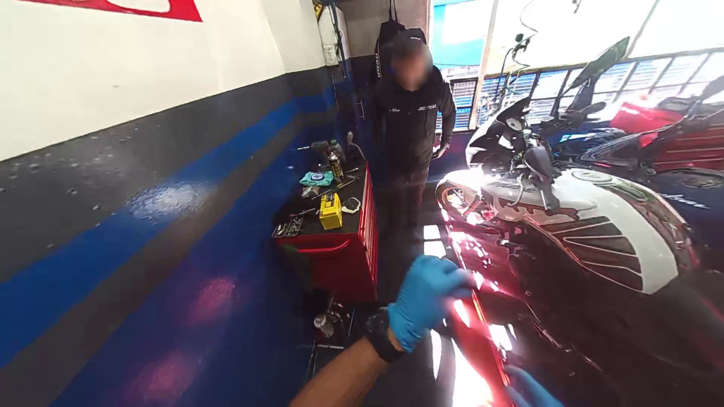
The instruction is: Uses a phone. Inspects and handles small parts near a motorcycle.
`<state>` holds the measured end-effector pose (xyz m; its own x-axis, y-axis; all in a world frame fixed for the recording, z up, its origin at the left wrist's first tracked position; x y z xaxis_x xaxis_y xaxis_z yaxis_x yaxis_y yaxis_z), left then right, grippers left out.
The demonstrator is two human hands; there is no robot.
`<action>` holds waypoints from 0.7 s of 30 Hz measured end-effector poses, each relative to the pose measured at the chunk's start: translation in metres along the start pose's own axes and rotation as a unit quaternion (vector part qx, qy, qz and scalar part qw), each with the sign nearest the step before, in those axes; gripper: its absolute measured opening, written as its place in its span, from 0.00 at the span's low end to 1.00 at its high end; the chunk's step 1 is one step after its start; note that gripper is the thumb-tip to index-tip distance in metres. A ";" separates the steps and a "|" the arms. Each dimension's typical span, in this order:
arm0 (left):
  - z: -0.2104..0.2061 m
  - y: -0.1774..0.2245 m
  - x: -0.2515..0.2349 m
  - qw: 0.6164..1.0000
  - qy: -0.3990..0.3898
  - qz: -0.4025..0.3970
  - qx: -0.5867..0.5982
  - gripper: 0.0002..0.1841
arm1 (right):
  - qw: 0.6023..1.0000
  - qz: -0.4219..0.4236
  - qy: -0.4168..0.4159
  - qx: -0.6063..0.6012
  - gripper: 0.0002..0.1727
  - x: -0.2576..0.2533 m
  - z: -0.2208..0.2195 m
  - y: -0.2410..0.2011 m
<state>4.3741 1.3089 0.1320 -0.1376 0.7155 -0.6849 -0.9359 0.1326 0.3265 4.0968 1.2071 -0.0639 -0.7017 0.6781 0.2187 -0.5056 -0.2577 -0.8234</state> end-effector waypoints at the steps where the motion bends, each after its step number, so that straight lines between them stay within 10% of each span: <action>1: -0.021 -0.005 -0.015 0.997 -0.054 -0.056 -0.013 0.09 | 0.998 0.020 0.028 -0.050 0.24 -0.026 0.010 -0.033; 5: -0.077 -0.064 -0.071 0.992 -0.079 -0.104 0.002 0.09 | 0.943 0.131 0.124 -0.281 0.19 -0.119 0.041 -0.146; 10: -0.109 -0.158 -0.141 0.993 -0.044 -0.108 -0.031 0.08 | 0.917 0.201 0.188 -0.288 0.12 -0.255 0.062 -0.198; 14: -0.122 -0.230 -0.185 0.988 -0.014 0.043 0.148 0.12 | 0.872 0.250 0.138 -0.397 0.09 -0.351 0.073 -0.221; 17: -0.139 -0.274 -0.222 0.844 0.037 0.244 0.476 0.22 | 0.803 0.255 0.090 -0.532 0.12 -0.420 0.073 -0.242; 21: -0.180 -0.335 -0.255 0.722 0.088 0.324 0.605 0.14 | 0.762 0.206 0.050 -0.612 0.11 -0.509 0.063 -0.256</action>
<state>4.6639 0.9580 0.0801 -0.5575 0.8126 -0.1699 0.2976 0.3868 0.8728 4.5520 0.8844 0.0688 -0.6012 0.7785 -0.1802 0.6365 0.3302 -0.6971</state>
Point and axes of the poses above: each hand's wrist, its own x-axis away from the middle knuckle, its own z-axis out of the back of the hand, y = z × x, the point moved 1 cm from there along -x, towards the middle knuckle, and after that the axes turned 2 degrees about z, right-handed, at the moved point
